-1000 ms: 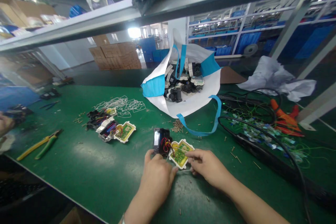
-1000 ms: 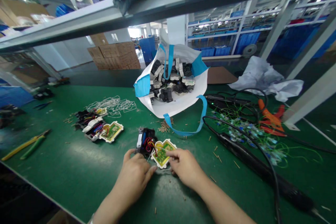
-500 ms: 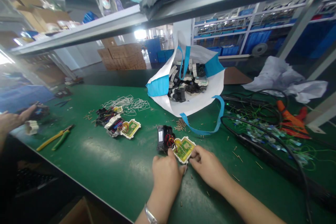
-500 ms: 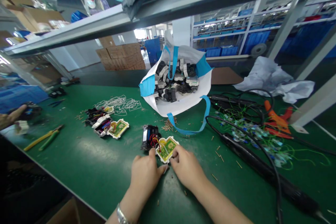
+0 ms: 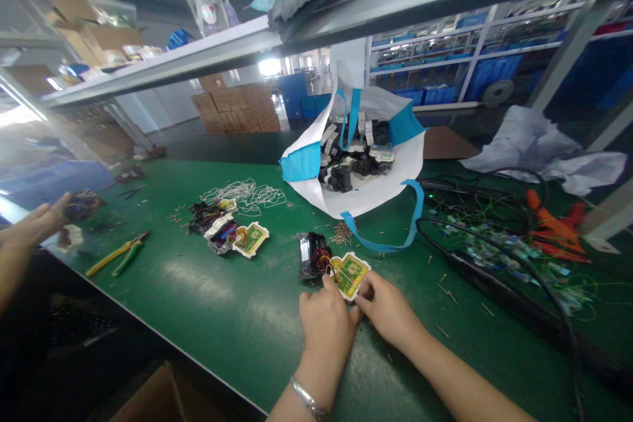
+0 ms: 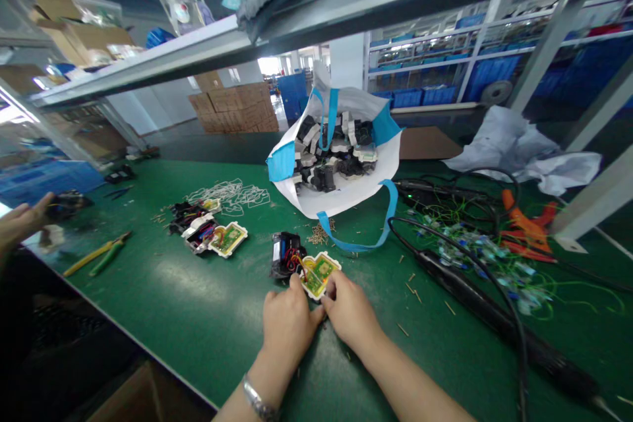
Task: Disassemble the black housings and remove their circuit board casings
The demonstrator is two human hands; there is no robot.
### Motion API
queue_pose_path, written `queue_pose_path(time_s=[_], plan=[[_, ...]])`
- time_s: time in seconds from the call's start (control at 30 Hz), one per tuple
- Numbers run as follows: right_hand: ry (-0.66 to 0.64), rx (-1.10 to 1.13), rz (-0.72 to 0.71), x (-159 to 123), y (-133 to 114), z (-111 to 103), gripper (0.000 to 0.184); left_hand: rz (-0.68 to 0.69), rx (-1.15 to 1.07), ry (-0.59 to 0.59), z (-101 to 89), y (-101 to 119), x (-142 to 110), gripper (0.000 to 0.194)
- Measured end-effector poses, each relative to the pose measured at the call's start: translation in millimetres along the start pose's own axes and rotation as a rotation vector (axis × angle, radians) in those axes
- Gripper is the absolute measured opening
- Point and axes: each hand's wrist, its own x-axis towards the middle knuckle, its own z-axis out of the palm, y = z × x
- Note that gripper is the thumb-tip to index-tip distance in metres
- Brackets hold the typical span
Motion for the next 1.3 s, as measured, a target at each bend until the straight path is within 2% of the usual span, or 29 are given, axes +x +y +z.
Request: queue_pose_path(time_s=[0.13, 0.3, 0.47, 0.6, 0.7, 0.8, 0.97, 1.13, 1.2, 1.3], plan=[[-0.022, 0.041, -0.011, 3, 4, 1, 0.020, 0.004, -0.011, 0.017, 2.5, 3, 2, 0.048], [-0.017, 0.054, -0.018, 5, 8, -1, 0.020, 0.018, 0.000, 0.070, 7.0, 3, 3, 0.073], [0.014, 0.026, -0.004, 7, 10, -6, 0.023, 0.012, 0.030, 0.114, 8.8, 2, 7, 0.075], [0.012, 0.006, -0.001, 6, 7, -11, 0.025, -0.007, 0.070, 0.161, 3.6, -1, 10, 0.060], [-0.013, 0.022, 0.014, 5, 4, -15, 0.017, 0.045, 0.113, 0.163, -2.7, -3, 12, 0.055], [-0.066, 0.108, 0.065, 6, 2, -16, 0.014, 0.171, 0.201, 0.123, -8.9, -4, 16, 0.050], [-0.162, 0.441, 0.181, 4, -2, -13, 0.007, 0.398, 0.271, 0.052, -16.8, -7, 20, 0.023], [-0.203, 0.714, 0.216, 2, -5, -17, 0.013, 0.601, 0.232, 0.147, -24.3, -16, 26, 0.016], [-0.199, 0.763, 0.219, 2, -4, -19, 0.018, 0.579, 0.148, 0.158, -28.4, -19, 32, 0.014], [-0.162, 0.813, 0.200, 4, -1, -19, 0.027, 0.463, -0.019, 0.058, -36.5, -22, 42, 0.015]])
